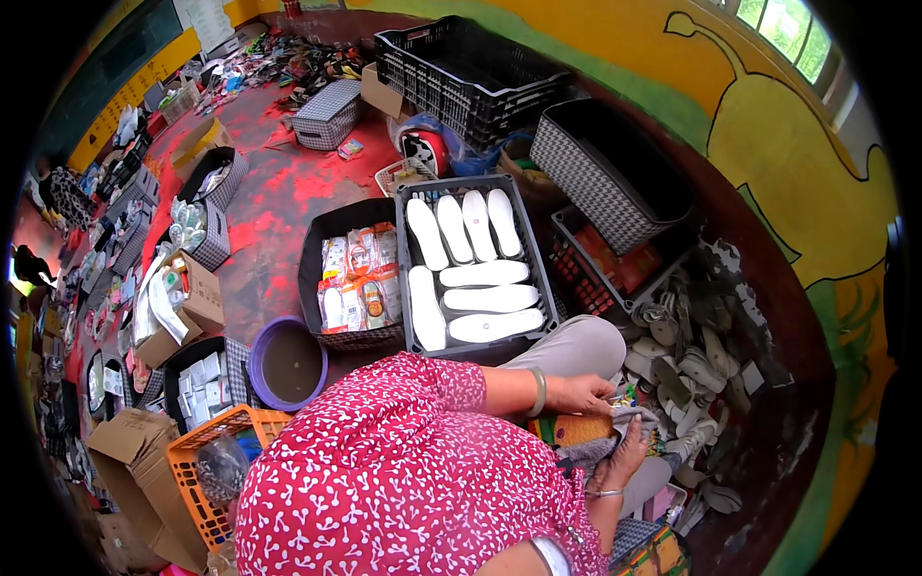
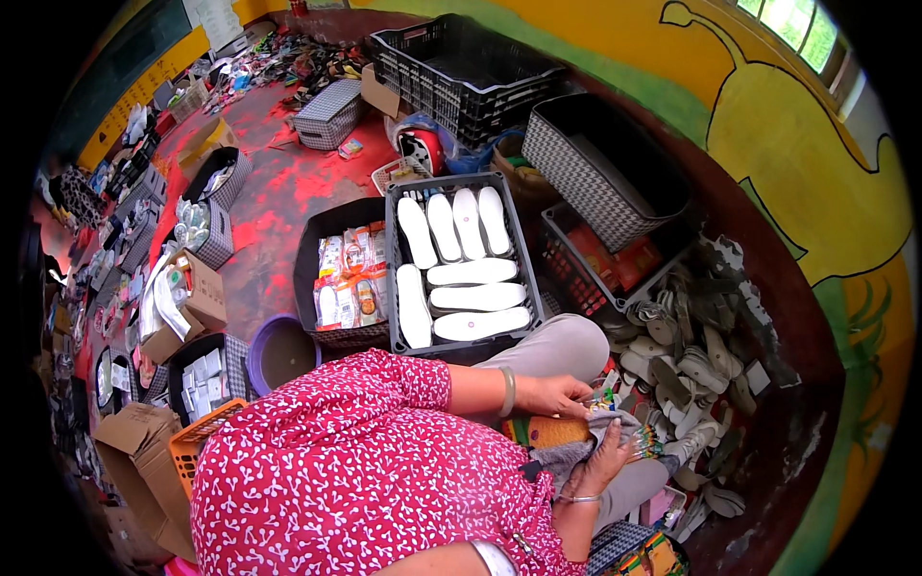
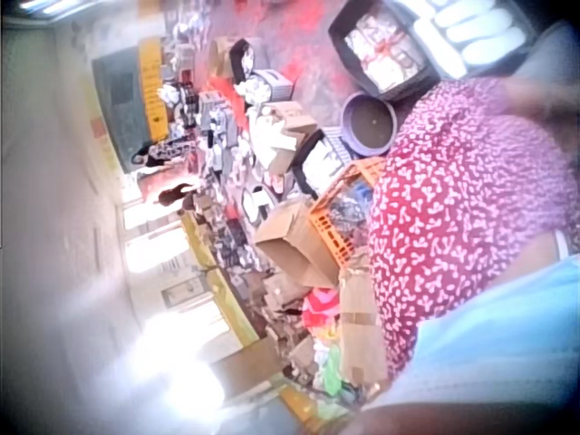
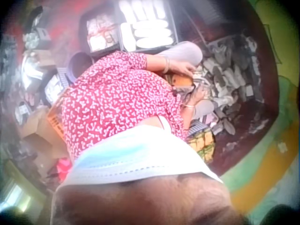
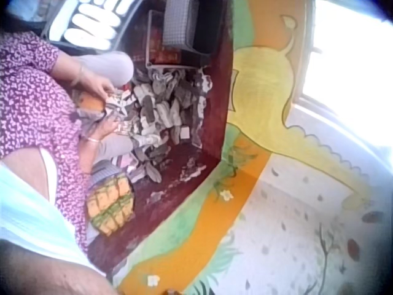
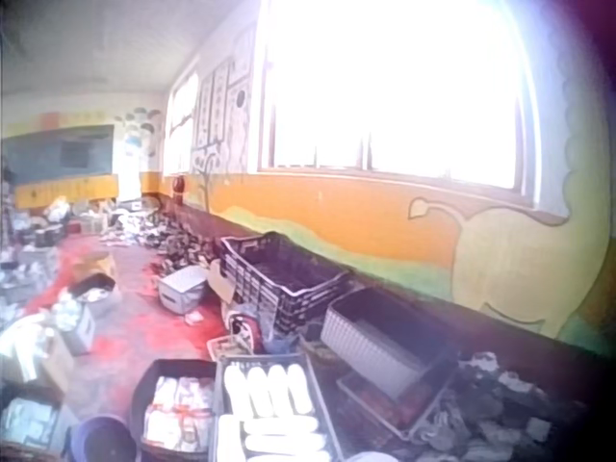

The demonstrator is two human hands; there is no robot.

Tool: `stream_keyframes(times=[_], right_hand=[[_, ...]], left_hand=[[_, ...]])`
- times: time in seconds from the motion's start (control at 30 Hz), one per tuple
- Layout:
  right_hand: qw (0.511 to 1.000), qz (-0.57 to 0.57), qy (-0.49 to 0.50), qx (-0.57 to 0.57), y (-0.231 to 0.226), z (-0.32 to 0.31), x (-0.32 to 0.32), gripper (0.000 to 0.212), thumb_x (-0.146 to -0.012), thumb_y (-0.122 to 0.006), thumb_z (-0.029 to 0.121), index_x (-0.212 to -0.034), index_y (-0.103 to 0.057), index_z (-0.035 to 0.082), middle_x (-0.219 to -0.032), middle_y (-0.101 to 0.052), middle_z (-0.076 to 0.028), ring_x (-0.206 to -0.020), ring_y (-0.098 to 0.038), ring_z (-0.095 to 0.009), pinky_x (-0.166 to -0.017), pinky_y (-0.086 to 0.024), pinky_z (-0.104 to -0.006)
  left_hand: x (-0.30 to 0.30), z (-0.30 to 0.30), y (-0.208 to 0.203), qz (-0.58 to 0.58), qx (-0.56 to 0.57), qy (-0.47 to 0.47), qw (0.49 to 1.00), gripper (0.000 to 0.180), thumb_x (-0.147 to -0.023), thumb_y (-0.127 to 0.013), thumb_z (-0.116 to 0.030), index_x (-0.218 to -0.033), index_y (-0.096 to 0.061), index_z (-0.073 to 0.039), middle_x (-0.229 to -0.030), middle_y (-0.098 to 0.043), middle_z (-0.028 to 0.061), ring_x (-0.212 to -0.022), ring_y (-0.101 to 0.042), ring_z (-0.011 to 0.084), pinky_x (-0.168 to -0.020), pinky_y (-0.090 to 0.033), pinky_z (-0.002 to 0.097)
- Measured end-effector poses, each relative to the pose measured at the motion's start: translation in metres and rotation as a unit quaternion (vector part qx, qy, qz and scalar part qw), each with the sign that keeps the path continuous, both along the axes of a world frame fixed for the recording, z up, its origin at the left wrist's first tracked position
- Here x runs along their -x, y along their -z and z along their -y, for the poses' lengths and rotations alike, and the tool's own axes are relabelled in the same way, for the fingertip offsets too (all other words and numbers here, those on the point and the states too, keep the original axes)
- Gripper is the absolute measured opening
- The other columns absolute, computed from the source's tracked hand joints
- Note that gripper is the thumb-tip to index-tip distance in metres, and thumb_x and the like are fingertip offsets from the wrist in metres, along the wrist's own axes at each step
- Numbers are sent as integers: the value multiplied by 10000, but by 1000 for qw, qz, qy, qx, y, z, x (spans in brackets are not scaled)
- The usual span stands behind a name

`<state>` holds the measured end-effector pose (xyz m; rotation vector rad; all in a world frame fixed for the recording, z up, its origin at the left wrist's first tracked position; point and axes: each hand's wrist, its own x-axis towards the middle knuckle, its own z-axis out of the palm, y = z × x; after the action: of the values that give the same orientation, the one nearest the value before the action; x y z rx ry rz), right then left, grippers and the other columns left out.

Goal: The person wipes shoe insoles using a cloth and places them into plastic bags while sitting.

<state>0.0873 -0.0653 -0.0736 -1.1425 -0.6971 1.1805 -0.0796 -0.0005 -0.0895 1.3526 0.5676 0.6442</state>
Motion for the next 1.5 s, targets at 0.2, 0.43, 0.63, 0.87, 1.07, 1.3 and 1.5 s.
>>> stream_keyframes(times=[0.2, 0.43, 0.63, 0.87, 1.07, 1.3, 1.5], right_hand=[[1000, -17, 3, 4, -1, 0, 3, 187, -911, -545, 190, -1010, -556, 33, -945, -613, -62, -834, -592, -155, -741, -476, -285], [1000, 18, 6, 5, 6, -1, -3, 193, -913, -541, 192, -1019, -556, 30, -957, -616, -65, -844, -594, -159, -739, -481, -290], [1000, 10, -5, -4, 6, 0, -5, 190, -918, -537, 188, -1014, -557, 26, -953, -618, -65, -832, -593, -152, -728, -481, -279], [999, 36, 1, -8, 22, 0, -19, 181, -915, -543, 194, -992, -568, 33, -928, -621, -60, -811, -591, -140, -720, -480, -274], [999, 46, 24, -8, 30, 2, -27, 201, -908, -555, 198, -1008, -566, 24, -937, -621, -68, -815, -596, -153, -727, -481, -279], [1000, -8, 28, 6, 13, 6, -16, 213, -905, -557, 188, -1023, -564, 11, -942, -621, -74, -824, -601, -165, -732, -487, -291], [1000, 9, 7, 2, 21, 7, -24, 206, -908, -554, 189, -1016, -562, 13, -942, -621, -72, -820, -598, -158, -731, -486, -287]], left_hand=[[1, 0, 2, 1, -3, 3, 1000, 279, -864, -613, -275, -822, -537, -11, -737, -486, -44, -716, -416, 53, -618, -378, 251], [0, 1, 1, -2, -29, -9, 1000, 278, -854, -618, -277, -816, -540, -14, -729, -498, -32, -711, -426, 61, -618, -390, 266], [1, 2, -4, 0, -8, -7, 1000, 287, -830, -633, -287, -802, -550, -14, -714, -503, -22, -696, -434, 72, -603, -396, 279], [-7, 3, 4, 2, 14, 6, 1000, 249, -859, -617, -262, -891, -568, -19, -779, -509, -39, -742, -433, 55, -636, -393, 250], [-15, 0, 13, 0, 20, 29, 999, 247, -875, -611, -244, -975, -584, -20, -841, -528, -45, -792, -442, 50, -689, -400, 235], [-18, -1, 15, -14, -11, 24, 1000, 238, -872, -614, -249, -933, -581, -21, -817, -519, -49, -779, -433, 41, -674, -397, 237], [-17, 1, 9, -26, -21, 17, 999, 240, -870, -618, -254, -836, -547, -27, -753, -481, -53, -716, -413, 42, -613, -376, 239]])
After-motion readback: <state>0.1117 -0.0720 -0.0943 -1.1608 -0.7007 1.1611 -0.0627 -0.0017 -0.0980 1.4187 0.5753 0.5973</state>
